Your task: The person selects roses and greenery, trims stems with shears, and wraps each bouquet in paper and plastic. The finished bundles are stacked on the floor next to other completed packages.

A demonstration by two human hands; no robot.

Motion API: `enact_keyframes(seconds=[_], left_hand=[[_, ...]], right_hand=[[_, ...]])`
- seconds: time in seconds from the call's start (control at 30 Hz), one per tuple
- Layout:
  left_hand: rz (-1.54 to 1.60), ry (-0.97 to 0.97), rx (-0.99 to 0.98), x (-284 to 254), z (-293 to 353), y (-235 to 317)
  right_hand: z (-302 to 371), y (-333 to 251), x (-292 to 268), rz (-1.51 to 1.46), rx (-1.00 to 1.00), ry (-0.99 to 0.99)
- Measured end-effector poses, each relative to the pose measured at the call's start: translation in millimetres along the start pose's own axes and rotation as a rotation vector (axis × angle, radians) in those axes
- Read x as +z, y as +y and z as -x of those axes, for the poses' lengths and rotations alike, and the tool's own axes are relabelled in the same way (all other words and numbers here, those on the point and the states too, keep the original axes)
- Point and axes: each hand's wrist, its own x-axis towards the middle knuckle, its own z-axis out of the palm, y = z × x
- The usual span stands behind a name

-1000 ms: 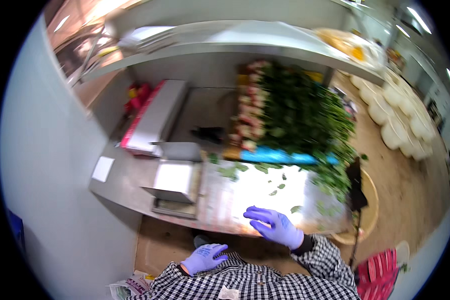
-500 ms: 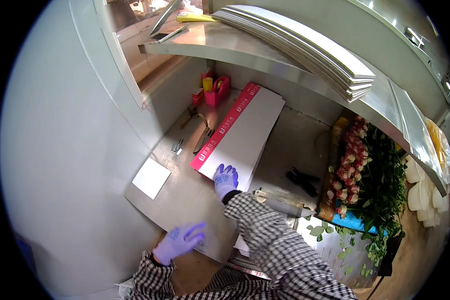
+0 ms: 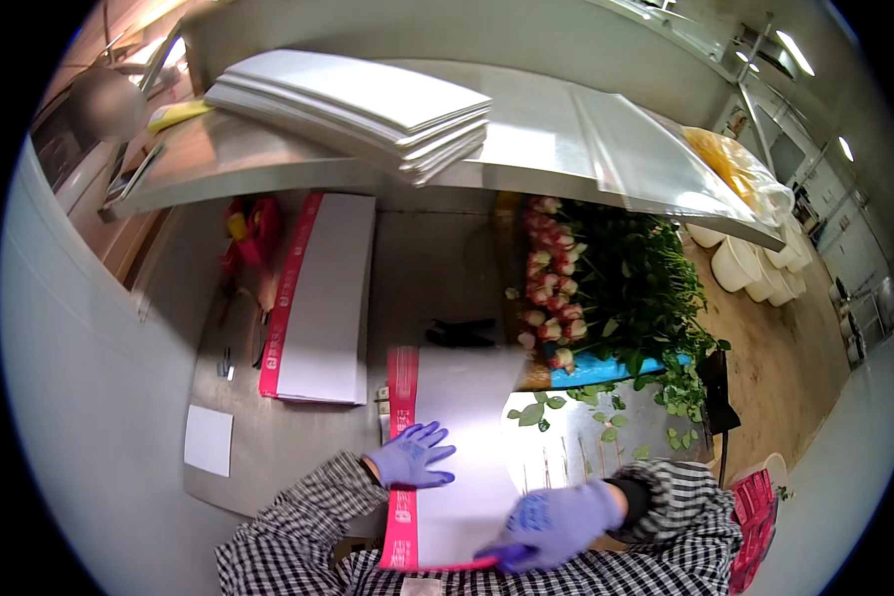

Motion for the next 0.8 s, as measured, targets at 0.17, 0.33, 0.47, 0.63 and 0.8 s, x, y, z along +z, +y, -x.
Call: enact_keyframes(seconds=[0.17, 0.33, 0.47, 0.63, 0.8], left_hand=[[-0.154, 0.385, -0.052, 89, -4, -39], [-0.373, 0.402, -0.024, 87, -1, -47], [-0.172, 0.486, -0.038, 114, -2, -57], [-0.206, 0.507, -0.119, 118, -2, -47], [-0.107, 0.559, -0.108, 120, 2, -49]], right_hand=[[-23, 61, 20, 0.002, 0.247, -0.212], [-23, -24, -132, 0.281, -0.386, 0.231], [-70, -45, -313, 0.489, -0.033, 0.963], [-125, 17, -441, 0.499, 0.638, 0.685], [-125, 19, -463, -0.111, 0.715, 0.639]])
